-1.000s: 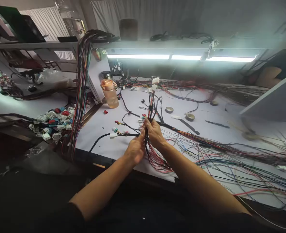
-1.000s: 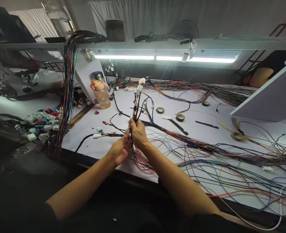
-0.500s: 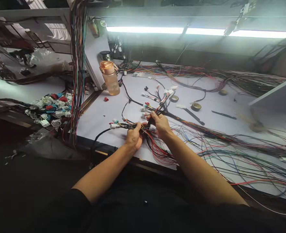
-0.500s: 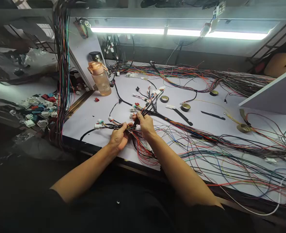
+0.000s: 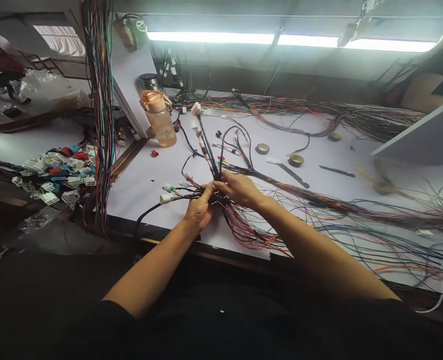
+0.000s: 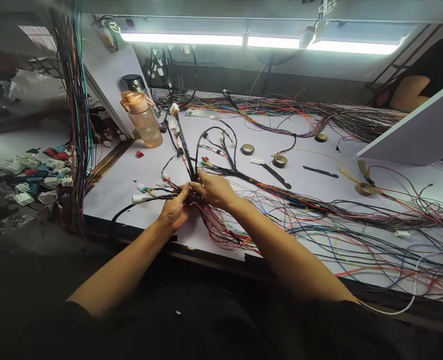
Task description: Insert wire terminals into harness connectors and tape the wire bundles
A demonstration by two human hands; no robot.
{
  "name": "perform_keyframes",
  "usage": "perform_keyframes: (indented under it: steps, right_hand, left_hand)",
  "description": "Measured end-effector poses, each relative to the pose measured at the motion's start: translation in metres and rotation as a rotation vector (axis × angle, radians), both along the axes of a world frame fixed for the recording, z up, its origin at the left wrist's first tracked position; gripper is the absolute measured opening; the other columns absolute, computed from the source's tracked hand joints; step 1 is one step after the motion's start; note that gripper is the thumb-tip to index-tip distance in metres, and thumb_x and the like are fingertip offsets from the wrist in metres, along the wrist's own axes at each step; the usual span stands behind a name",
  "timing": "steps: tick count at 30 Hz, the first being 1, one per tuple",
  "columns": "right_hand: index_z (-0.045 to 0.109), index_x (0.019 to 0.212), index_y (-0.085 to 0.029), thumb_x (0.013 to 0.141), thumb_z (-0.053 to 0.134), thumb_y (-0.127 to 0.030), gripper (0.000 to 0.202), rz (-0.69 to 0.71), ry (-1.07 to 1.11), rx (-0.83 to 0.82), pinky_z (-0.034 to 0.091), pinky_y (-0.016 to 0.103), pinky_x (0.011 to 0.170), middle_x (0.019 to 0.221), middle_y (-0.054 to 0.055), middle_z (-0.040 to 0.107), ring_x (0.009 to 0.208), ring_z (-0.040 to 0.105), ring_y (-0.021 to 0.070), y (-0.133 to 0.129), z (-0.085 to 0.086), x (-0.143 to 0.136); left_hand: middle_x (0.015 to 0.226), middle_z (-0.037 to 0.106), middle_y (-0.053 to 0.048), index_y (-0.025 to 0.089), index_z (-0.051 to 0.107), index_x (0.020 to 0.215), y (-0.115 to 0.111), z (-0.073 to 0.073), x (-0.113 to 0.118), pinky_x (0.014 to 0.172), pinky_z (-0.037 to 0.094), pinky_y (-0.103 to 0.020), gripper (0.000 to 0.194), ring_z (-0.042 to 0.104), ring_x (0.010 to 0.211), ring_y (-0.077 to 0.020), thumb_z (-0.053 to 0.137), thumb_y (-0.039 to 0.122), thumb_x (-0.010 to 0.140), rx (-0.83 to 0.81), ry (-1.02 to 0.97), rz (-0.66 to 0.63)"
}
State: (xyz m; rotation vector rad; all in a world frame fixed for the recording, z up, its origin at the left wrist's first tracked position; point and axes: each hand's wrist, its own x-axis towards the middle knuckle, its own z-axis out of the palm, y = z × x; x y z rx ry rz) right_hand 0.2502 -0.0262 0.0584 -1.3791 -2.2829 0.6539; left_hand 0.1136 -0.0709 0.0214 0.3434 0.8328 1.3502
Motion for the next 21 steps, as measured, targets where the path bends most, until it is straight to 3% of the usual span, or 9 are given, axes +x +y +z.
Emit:
perform_keyframes:
  steps: [4, 8, 10, 13, 16, 21]
  right_hand:
    - [0.053, 0.128, -0.019, 0.096, 0.047, -0.043, 0.041, 0.017, -0.247, 0.168, 0.035, 0.036, 0.080, 0.084, 0.010, 0.073, 0.075, 0.064, 0.0236, -0.033, -0.003, -0.002]
    - [0.043, 0.140, -0.014, 0.098, 0.044, -0.031, 0.046, -0.092, -0.230, 0.296, 0.026, 0.043, 0.097, 0.118, 0.018, 0.067, 0.093, 0.064, 0.0248, -0.068, -0.028, -0.006]
    - [0.043, 0.140, -0.014, 0.099, 0.040, -0.028, 0.044, -0.120, -0.217, 0.283, 0.022, 0.046, 0.101, 0.122, 0.018, 0.065, 0.097, 0.063, 0.0256, -0.076, -0.039, -0.004]
    - [0.049, 0.136, -0.020, 0.098, 0.041, -0.030, 0.040, -0.097, -0.184, 0.229, 0.020, 0.049, 0.103, 0.117, 0.014, 0.068, 0.100, 0.062, 0.0260, -0.074, -0.042, 0.005]
    - [0.054, 0.130, -0.024, 0.096, 0.048, -0.039, 0.037, -0.080, -0.082, 0.240, 0.021, 0.047, 0.105, 0.116, 0.009, 0.069, 0.106, 0.061, 0.0245, -0.061, -0.028, 0.010]
    - [0.062, 0.117, -0.022, 0.096, 0.050, -0.034, 0.027, 0.003, -0.059, 0.312, 0.035, 0.035, 0.094, 0.120, 0.008, 0.066, 0.109, 0.057, 0.0222, -0.041, -0.015, -0.006]
  left_hand:
    - [0.076, 0.073, 0.001, 0.017, 0.061, 0.076, 0.005, -0.005, -0.002, 0.077, 0.053, -0.031, 0.011, 0.067, 0.069, -0.0124, 0.073, 0.018, 0.077, -0.018, -0.080, 0.104]
    - [0.082, 0.074, -0.002, 0.016, 0.061, 0.074, 0.011, -0.009, -0.001, 0.077, 0.052, -0.028, 0.010, 0.068, 0.075, -0.0128, 0.070, 0.013, 0.078, -0.028, -0.106, 0.144]
    - [0.081, 0.074, -0.002, 0.016, 0.062, 0.073, 0.013, -0.011, -0.001, 0.079, 0.051, -0.029, 0.010, 0.068, 0.075, -0.0126, 0.069, 0.012, 0.079, -0.031, -0.112, 0.156]
    - [0.084, 0.074, -0.002, 0.017, 0.065, 0.078, 0.012, -0.012, -0.004, 0.083, 0.051, -0.031, 0.007, 0.068, 0.076, -0.0134, 0.067, 0.010, 0.079, -0.019, -0.116, 0.145]
    - [0.089, 0.074, -0.003, 0.017, 0.068, 0.084, 0.010, -0.012, -0.006, 0.085, 0.050, -0.030, 0.013, 0.068, 0.080, -0.0138, 0.065, 0.006, 0.078, 0.000, -0.115, 0.115]
    - [0.087, 0.073, -0.002, 0.018, 0.068, 0.090, 0.009, -0.013, -0.008, 0.081, 0.049, -0.025, 0.026, 0.068, 0.081, -0.0121, 0.057, -0.002, 0.077, 0.000, -0.144, 0.097]
